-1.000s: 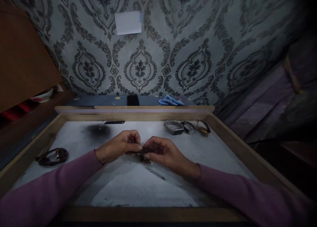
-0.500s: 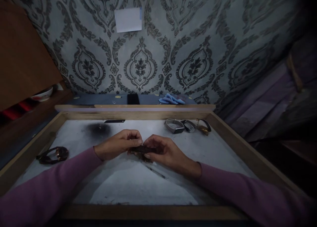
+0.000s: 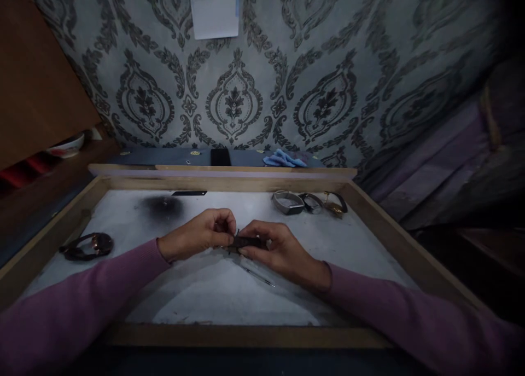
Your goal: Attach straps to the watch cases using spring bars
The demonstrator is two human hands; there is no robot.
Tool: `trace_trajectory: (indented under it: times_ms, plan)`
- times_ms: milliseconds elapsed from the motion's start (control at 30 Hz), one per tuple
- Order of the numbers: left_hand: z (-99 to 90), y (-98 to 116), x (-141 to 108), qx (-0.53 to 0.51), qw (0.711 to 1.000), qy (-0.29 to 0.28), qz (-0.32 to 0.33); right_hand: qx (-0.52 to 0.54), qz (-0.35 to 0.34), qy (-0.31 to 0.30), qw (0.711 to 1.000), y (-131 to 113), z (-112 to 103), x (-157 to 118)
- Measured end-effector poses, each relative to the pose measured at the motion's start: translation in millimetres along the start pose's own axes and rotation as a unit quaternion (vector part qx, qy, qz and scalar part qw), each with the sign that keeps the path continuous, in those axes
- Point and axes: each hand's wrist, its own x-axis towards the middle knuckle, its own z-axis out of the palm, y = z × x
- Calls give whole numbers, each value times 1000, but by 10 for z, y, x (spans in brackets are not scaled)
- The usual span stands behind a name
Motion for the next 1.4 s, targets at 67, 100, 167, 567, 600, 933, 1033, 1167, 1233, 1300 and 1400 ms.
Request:
trace_trajectory:
  times_ms: [67, 100, 167, 567, 600, 933, 1033, 1167, 1233, 1300, 1400]
  plan:
    - [-2, -13, 3, -8, 1000, 1, 1, -4, 6, -1, 1000, -7, 3, 4]
    - [-6, -18, 5, -15, 1000, 5, 0, 11, 16, -3, 1000, -10, 4, 11]
    - [-19, -20, 9, -44, 999, 16, 2, 77, 46, -11, 996, -11, 2, 31]
    - [-94, -46, 15, -49, 998, -4, 33, 294, 175, 59, 938, 110, -44, 145]
    - [-96, -45, 18, -24, 999, -12, 41, 302, 178, 59, 935, 119, -34, 143]
    - [-14, -63, 17, 42, 996, 26, 71, 317, 190, 63, 927, 195, 6, 135]
    - [9, -62, 24, 53, 992, 57, 98, 312, 192, 59, 929, 196, 10, 133]
    - [4, -60, 37, 82, 987, 66, 119, 306, 181, 53, 933, 212, 23, 130]
    - [-5, -67, 41, 87, 987, 54, 120, 300, 178, 50, 936, 213, 26, 128]
    - [-17, -73, 42, 91, 988, 44, 118, 295, 181, 45, 937, 205, 25, 126]
    - [-38, -73, 41, 119, 986, 38, 112, 293, 188, 39, 937, 187, 26, 127]
